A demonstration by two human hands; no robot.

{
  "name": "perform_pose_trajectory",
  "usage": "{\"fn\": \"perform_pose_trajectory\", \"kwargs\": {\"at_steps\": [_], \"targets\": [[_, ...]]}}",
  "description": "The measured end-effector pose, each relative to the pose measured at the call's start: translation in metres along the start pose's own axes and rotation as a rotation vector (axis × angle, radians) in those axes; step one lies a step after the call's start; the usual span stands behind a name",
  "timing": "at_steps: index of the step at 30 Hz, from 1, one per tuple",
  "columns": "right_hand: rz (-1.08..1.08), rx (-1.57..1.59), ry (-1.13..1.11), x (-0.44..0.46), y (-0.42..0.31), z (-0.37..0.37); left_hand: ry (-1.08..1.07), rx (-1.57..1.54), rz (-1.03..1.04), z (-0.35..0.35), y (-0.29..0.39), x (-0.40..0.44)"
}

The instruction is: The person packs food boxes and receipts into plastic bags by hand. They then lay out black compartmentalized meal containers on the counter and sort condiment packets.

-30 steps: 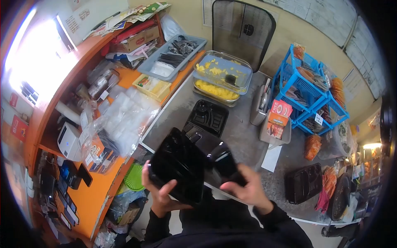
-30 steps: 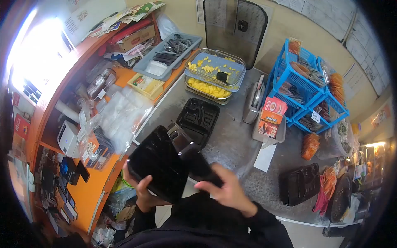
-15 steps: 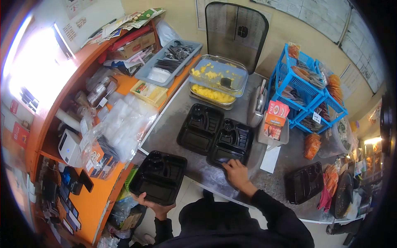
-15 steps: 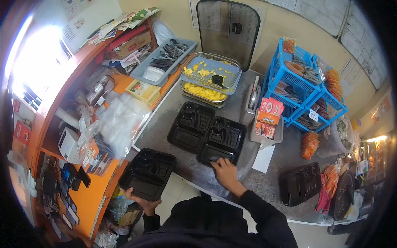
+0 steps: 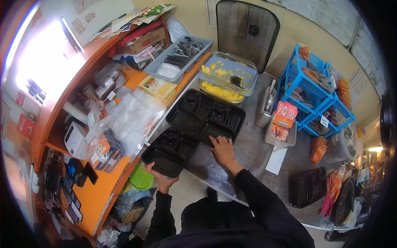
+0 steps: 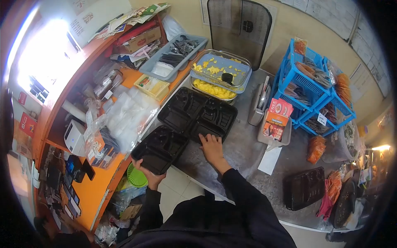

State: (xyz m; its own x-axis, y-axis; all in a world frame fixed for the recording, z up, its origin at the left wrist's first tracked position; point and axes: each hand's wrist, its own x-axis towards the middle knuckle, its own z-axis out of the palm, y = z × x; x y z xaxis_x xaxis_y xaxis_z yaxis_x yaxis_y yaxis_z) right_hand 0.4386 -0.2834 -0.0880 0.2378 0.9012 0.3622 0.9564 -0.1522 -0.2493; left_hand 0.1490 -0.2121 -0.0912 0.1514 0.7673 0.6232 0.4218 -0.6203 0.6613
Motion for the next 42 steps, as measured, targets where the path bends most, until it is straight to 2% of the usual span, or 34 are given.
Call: {"fn": "perform_pose_trajectory", "kwargs": {"at_steps": [3,4,6,8,10,13,16,19,22,25,28,31,34,36,37,39,42], "targets": [[0.047,0.209,0.134,0.001,-0.019,-0.038,-0.022,0.002,-0.048,0.003,0.002,-0.001],[0.075,0.302,0.200,0.002,-0.028,-0.052,-0.007,-0.013,-0.012,0.001,0.006,-0.001],[-0.002,0.532,0.195,-0.001,-0.060,-0.080,0.022,-0.043,0.058,-0.012,0.032,0.003],[-0.153,0.944,-0.060,-0.011,-0.103,-0.108,0.004,-0.026,0.207,-0.028,0.067,0.005],[-0.245,1.136,-0.134,-0.026,-0.148,-0.134,-0.009,-0.008,0.301,-0.035,0.075,-0.003],[-0.153,1.163,-0.365,-0.043,-0.161,-0.135,0.008,0.077,0.349,-0.044,0.088,-0.008],[-0.142,1.054,-0.318,-0.041,-0.163,-0.141,-0.024,0.129,0.326,-0.056,0.081,-0.018],[-0.235,1.043,-0.232,-0.046,-0.169,-0.127,-0.055,0.205,0.321,-0.063,0.075,-0.023],[-0.275,0.996,-0.275,-0.048,-0.173,-0.123,-0.032,0.243,0.313,-0.067,0.088,-0.019],[-0.186,1.055,-0.314,-0.048,-0.172,-0.128,-0.013,0.271,0.337,-0.069,0.087,-0.024],[-0.098,0.966,-0.300,-0.048,-0.174,-0.132,-0.012,0.259,0.334,-0.066,0.080,-0.032],[0.038,1.006,-0.479,-0.040,-0.170,-0.138,-0.010,0.251,0.325,-0.067,0.086,-0.031],[0.037,1.129,-0.562,-0.026,-0.158,-0.149,0.049,0.199,0.316,-0.072,0.092,-0.025],[-0.078,1.089,-0.302,-0.017,-0.158,-0.151,0.090,0.152,0.231,-0.080,0.087,-0.025],[-0.135,1.063,-0.172,-0.013,-0.158,-0.152,0.147,0.282,0.149,-0.086,0.081,-0.031],[-0.221,0.972,-0.172,0.002,-0.162,-0.149,0.317,0.247,0.012,-0.093,0.056,-0.047],[-0.303,0.734,-0.148,0.013,-0.193,-0.107,0.442,0.461,-0.129,-0.120,0.043,-0.067]]}}
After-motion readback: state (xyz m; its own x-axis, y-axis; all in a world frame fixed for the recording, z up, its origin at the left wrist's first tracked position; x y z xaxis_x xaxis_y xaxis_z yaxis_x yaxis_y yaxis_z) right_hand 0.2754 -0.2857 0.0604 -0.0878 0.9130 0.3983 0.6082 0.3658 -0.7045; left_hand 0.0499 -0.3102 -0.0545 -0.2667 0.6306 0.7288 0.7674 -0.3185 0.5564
